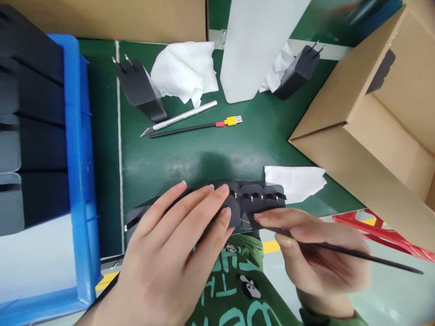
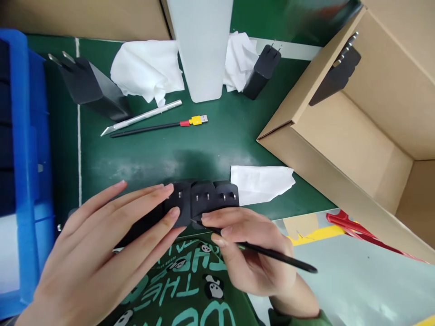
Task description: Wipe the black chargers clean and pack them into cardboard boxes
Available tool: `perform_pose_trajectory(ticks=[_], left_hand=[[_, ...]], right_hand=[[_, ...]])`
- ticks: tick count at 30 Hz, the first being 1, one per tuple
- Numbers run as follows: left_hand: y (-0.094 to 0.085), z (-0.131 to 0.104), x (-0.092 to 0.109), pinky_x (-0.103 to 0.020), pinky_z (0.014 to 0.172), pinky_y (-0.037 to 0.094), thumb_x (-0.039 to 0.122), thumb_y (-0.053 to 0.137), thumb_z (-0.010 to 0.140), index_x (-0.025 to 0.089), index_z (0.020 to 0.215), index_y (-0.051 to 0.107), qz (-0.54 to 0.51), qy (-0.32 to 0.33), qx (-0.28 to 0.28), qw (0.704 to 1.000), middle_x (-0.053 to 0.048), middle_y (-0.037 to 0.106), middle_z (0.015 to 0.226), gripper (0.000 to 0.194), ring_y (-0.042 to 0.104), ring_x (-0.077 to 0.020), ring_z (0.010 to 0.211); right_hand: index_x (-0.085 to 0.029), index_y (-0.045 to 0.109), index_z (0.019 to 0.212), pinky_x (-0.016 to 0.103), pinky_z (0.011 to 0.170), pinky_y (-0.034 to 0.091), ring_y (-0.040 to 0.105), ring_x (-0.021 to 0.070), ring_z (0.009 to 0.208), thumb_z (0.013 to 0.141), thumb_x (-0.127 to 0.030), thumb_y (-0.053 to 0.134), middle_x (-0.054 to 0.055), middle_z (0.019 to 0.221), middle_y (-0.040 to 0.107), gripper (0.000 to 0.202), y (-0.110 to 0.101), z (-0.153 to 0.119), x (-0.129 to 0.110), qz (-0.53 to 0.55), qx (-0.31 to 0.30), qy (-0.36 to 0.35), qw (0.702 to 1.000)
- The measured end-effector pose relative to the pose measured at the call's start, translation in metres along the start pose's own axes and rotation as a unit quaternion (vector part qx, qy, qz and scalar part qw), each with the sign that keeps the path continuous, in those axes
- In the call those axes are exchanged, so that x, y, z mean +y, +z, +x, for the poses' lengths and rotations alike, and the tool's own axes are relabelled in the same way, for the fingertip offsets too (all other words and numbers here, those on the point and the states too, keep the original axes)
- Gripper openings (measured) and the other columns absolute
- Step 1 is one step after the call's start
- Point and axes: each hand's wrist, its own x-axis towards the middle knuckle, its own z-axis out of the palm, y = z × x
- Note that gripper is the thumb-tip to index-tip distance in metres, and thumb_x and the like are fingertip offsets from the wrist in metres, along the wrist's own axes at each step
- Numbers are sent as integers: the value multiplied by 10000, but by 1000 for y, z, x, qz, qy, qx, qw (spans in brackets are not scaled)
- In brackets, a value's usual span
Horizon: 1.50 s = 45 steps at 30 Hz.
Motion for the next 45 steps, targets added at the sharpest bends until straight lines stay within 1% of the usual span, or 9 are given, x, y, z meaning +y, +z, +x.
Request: perform_pose_trajectory(ticks=[3, 10, 16, 31, 35, 37, 39, 42, 45], left_hand=[[1, 2, 0, -435, 1163, 374, 89, 630, 892, 131, 1094, 678, 7, 3, 11, 1000, -96, 670, 1262, 212, 620, -233, 1183], [-1, 2, 3, -471, 1156, 406, 96, 669, 869, 158, 1076, 685, 4, -6, 15, 1000, -87, 660, 1284, 216, 644, -239, 1160], [-1, 5, 4, -476, 1104, 444, 52, 709, 828, 112, 1008, 697, 11, 9, 38, 999, -123, 685, 1213, 190, 664, -247, 1121], [0, 6, 7, -508, 1089, 450, 24, 739, 798, 88, 1000, 708, 12, 8, 42, 999, -158, 682, 1201, 214, 656, -243, 1115], [0, 6, 9, -529, 1104, 415, 51, 750, 797, 94, 1004, 714, 27, 7, 39, 999, -158, 677, 1207, 215, 614, -286, 1182], [1, 5, 11, -505, 1110, 398, 66, 753, 798, 110, 1013, 722, 49, 13, 54, 997, -141, 673, 1195, 222, 582, -289, 1211], [2, 4, 14, -464, 1104, 400, 53, 721, 820, 117, 1036, 723, 60, 30, 62, 996, -125, 671, 1174, 225, 584, -264, 1184], [2, 2, 16, -448, 1077, 431, 4, 636, 858, 91, 1062, 714, 38, 56, 34, 997, -112, 698, 1106, 235, 621, -247, 1111], [1, 2, 15, -449, 1046, 466, -6, 595, 875, 63, 1024, 711, 16, 69, 10, 997, -111, 721, 1051, 201, 646, -247, 1064]], right_hand=[[-179, 616, 1093, 396, 764, 675, 754, 234, 880, 708, 118, 622, 66, 985, 755, 486, 4, 5, -3, 41, 47, -1, 998], [-134, 607, 1100, 384, 755, 673, 754, 247, 898, 698, 152, 595, 102, 1003, 744, 493, 4, 9, -2, 57, 27, -30, 998], [-156, 596, 1106, 337, 767, 662, 754, 222, 896, 721, 135, 588, 89, 992, 743, 483, 4, 10, -1, 52, 23, -36, 998], [-160, 590, 1092, 331, 761, 663, 751, 211, 895, 743, 131, 583, 89, 968, 735, 454, 6, 11, 1, 64, 36, -41, 996], [-183, 603, 1098, 325, 749, 662, 755, 206, 877, 778, 90, 590, 67, 968, 743, 421, 6, 11, -1, 66, 38, -39, 996], [-203, 608, 1093, 341, 737, 663, 757, 207, 851, 804, 51, 603, 45, 950, 745, 385, 4, 8, -2, 78, 68, -17, 994], [-222, 608, 1073, 366, 720, 660, 756, 209, 805, 838, -6, 613, 28, 911, 744, 319, 1, 4, -4, 93, 133, 8, 987], [-241, 596, 1047, 403, 685, 650, 743, 214, 731, 881, -97, 619, 19, 841, 739, 221, -5, -6, -7, 96, 204, 24, 974], [-276, 543, 1048, 425, 656, 639, 732, 217, 711, 909, -181, 619, 3, 825, 727, 185, -13, -18, -6, 82, 201, 43, 975]])
